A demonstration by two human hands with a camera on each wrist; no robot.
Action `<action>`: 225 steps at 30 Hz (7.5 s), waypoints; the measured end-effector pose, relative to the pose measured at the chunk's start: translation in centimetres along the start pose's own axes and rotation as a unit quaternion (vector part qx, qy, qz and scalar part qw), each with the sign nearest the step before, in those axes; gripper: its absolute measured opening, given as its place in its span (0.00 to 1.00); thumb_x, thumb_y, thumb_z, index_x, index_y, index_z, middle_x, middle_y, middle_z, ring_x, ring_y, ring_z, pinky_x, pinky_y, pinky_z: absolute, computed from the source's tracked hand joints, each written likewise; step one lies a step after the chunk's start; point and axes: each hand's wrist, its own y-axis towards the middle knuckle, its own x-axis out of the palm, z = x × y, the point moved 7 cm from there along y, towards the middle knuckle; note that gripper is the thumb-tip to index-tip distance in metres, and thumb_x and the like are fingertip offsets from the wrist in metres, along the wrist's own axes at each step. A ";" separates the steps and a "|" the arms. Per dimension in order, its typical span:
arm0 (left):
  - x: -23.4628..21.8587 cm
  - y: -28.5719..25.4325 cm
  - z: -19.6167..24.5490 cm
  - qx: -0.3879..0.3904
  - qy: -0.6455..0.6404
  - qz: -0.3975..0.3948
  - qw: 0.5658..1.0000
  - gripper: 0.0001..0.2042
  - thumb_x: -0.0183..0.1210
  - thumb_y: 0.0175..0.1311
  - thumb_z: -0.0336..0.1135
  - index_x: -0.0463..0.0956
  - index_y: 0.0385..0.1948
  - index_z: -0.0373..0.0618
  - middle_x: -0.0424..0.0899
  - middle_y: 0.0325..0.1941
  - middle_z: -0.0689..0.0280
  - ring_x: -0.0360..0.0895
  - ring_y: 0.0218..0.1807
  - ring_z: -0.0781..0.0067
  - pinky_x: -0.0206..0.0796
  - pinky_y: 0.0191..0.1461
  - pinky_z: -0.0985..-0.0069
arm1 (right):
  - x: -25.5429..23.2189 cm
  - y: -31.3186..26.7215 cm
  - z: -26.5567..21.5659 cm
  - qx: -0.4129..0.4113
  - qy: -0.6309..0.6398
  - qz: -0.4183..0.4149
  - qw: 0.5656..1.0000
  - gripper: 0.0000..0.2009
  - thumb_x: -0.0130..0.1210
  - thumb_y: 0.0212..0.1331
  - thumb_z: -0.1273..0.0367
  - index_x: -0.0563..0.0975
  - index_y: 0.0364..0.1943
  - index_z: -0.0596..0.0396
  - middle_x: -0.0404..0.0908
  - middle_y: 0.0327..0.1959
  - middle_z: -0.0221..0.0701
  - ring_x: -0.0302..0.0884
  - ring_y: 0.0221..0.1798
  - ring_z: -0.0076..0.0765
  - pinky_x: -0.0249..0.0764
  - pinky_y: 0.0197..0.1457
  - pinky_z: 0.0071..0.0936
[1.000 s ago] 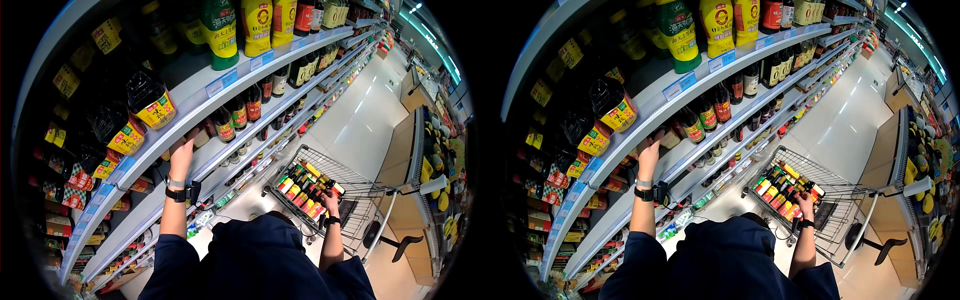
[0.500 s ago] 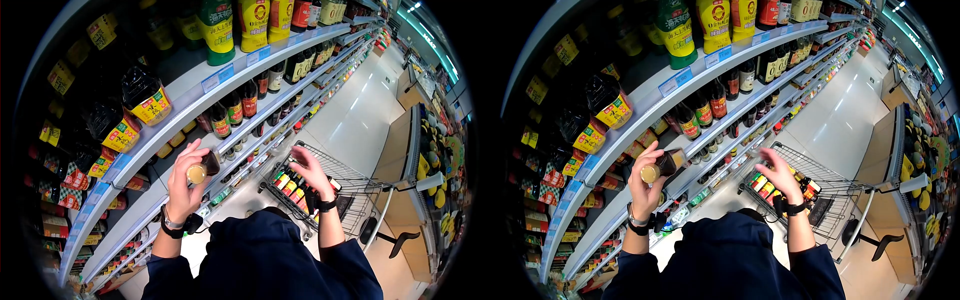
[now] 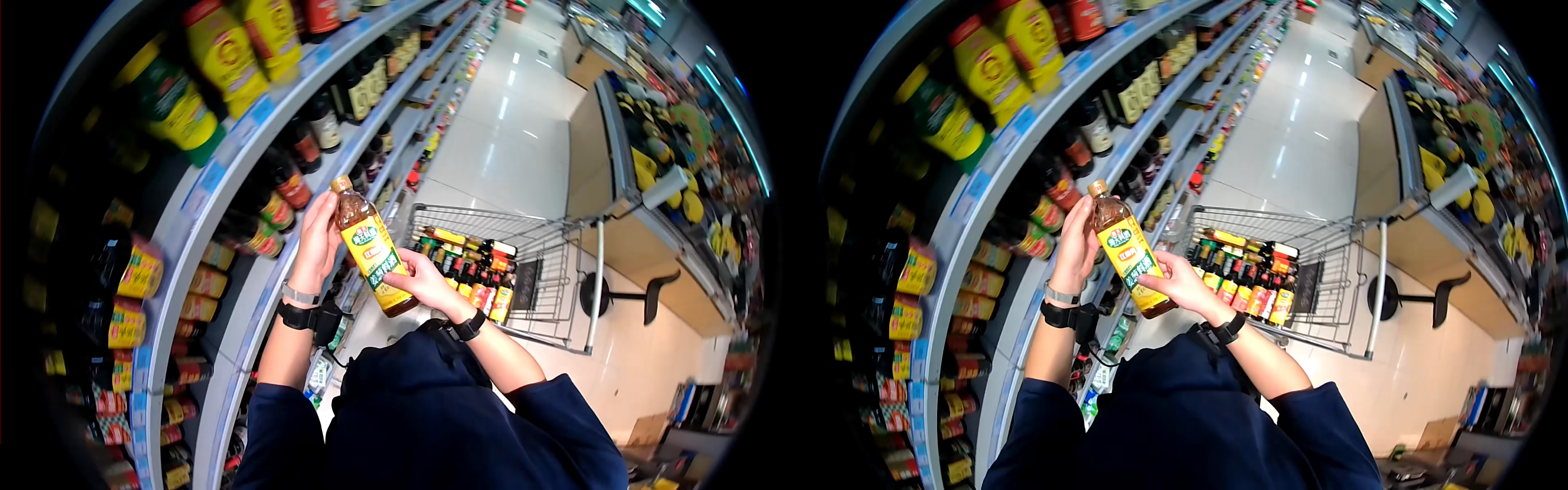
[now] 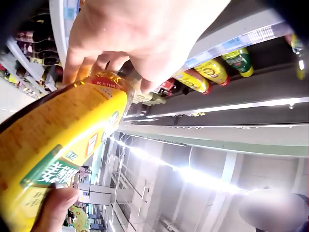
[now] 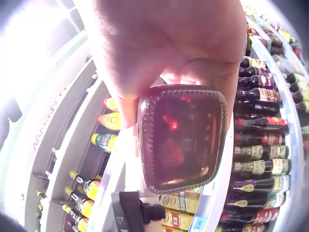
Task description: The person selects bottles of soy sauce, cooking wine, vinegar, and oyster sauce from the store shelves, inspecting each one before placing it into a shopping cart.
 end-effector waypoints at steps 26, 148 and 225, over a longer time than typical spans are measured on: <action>14.8 5.6 -19.1 -0.164 0.161 -0.033 0.973 0.15 0.63 0.61 0.22 0.69 0.46 0.37 0.84 0.44 0.59 0.84 0.44 0.73 0.77 0.48 0.77 | -18.8 -6.5 -4.3 -0.042 -0.395 0.288 0.871 0.35 0.71 0.47 0.56 0.69 0.58 0.58 0.75 0.49 0.44 0.76 0.52 0.52 0.75 0.54 0.37; 1.7 -8.9 -21.3 -0.374 0.276 0.094 0.880 0.15 0.52 0.73 0.29 0.68 0.59 0.38 0.79 0.56 0.60 0.75 0.61 0.71 0.64 0.66 0.75 | -47.0 -21.0 36.9 0.583 -0.449 0.445 0.511 0.66 0.69 0.34 0.35 0.43 0.73 0.54 0.58 0.63 0.59 0.59 0.64 0.67 0.59 0.67 0.55; 6.0 -1.8 0.9 0.049 -0.072 -0.025 0.996 0.20 0.43 0.76 0.53 0.71 0.46 0.43 0.81 0.37 0.61 0.81 0.38 0.67 0.77 0.44 0.70 | 0.2 -2.5 -4.5 -0.087 -0.021 0.055 0.994 0.21 0.54 0.68 0.67 0.67 0.62 0.60 0.77 0.53 0.33 0.73 0.56 0.23 0.70 0.62 0.25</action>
